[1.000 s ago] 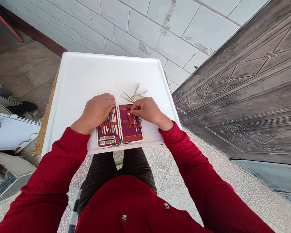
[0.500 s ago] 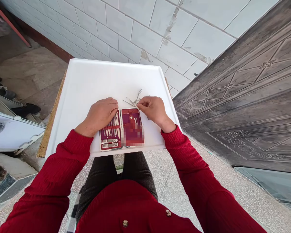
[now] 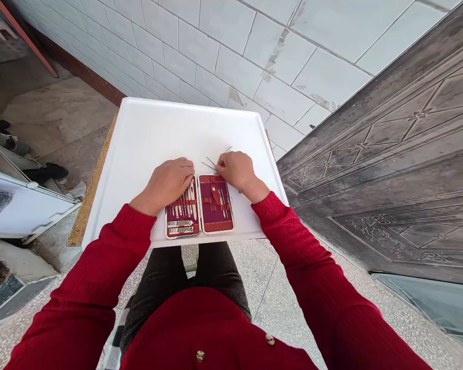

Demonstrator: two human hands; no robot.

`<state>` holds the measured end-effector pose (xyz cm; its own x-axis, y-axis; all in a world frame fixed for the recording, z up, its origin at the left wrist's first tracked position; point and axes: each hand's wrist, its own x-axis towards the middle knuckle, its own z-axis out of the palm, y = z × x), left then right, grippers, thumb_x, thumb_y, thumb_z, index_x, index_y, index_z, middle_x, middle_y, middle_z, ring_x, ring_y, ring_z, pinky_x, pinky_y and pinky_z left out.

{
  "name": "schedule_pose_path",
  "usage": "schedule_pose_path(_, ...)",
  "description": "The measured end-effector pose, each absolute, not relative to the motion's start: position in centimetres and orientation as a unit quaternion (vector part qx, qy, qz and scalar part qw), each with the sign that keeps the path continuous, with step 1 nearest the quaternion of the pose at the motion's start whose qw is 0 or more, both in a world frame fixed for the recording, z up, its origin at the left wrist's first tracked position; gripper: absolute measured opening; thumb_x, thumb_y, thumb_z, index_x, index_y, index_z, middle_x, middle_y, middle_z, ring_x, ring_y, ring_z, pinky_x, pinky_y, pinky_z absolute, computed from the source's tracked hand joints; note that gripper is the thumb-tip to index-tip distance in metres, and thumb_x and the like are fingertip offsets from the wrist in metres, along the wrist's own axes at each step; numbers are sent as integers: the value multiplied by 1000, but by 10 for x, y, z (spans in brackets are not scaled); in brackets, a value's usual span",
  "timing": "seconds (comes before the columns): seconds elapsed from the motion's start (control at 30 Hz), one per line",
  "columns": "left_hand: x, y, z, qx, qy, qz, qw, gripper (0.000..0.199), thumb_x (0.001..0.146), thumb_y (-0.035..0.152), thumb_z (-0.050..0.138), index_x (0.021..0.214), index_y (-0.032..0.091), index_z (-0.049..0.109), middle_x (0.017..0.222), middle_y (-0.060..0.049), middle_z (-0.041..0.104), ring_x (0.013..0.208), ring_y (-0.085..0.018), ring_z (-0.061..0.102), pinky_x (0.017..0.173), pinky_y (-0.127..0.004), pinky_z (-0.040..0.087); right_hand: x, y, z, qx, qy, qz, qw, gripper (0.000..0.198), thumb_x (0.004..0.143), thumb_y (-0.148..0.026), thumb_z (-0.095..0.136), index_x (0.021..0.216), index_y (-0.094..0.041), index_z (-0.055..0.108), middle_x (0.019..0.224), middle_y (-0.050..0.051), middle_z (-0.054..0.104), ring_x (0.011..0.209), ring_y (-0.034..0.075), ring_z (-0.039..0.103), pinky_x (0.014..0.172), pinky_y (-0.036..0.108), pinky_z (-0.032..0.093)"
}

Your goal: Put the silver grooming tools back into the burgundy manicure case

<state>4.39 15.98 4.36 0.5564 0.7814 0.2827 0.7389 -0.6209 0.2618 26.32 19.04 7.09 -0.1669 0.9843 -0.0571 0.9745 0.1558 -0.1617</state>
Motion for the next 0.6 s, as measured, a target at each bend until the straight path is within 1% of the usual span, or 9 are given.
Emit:
schedule_pose_path(0.1,44,160,43,882,431,186,51,32,101,20,44,96,18,75,118,-9,77,106,-28,71,86,-43,58,264,189,67,-643,-760,79,57,20,93,-16,59,86,-17,77,90,11,79,81,24,66,66,33,38)
schedule_pose_path(0.17,44,160,43,883,429,185,48,32,101,19,43,95,18,75,117,-9,77,106,-28,71,85,-42,58,269,190,62,-634,-758,103,114,19,91,-15,58,82,-18,74,87,9,78,78,22,65,67,32,39)
schedule_pose_path(0.23,44,160,43,884,427,185,43,33,102,20,42,95,18,74,117,-9,77,105,-28,71,85,-42,58,275,191,56,-622,-744,154,190,18,90,-15,58,79,-18,71,83,5,76,75,19,64,67,30,41)
schedule_pose_path(0.3,45,160,44,886,424,185,39,33,103,21,41,96,17,74,117,-10,77,104,-28,71,85,-43,58,281,193,50,-602,-718,229,265,15,88,-16,59,77,-19,68,73,2,72,69,17,62,67,29,43)
schedule_pose_path(0.4,44,161,43,889,418,185,38,34,104,22,40,95,17,73,115,-10,77,105,-28,71,86,-44,58,288,197,41,-558,-667,347,350,11,86,-22,63,77,-19,67,63,-2,66,58,13,58,62,27,45)
schedule_pose_path(0.5,44,162,42,889,415,191,38,35,105,21,39,94,18,72,114,-10,78,106,-28,71,86,-44,57,290,199,40,-529,-619,414,407,9,84,-24,67,78,-18,65,66,-1,68,53,10,55,54,24,43)
schedule_pose_path(0.6,43,162,41,888,414,197,38,35,105,22,39,94,18,72,116,-10,78,108,-28,71,87,-44,57,291,200,43,-514,-581,463,429,7,81,-21,72,83,-17,66,66,-1,68,50,8,53,45,21,36)
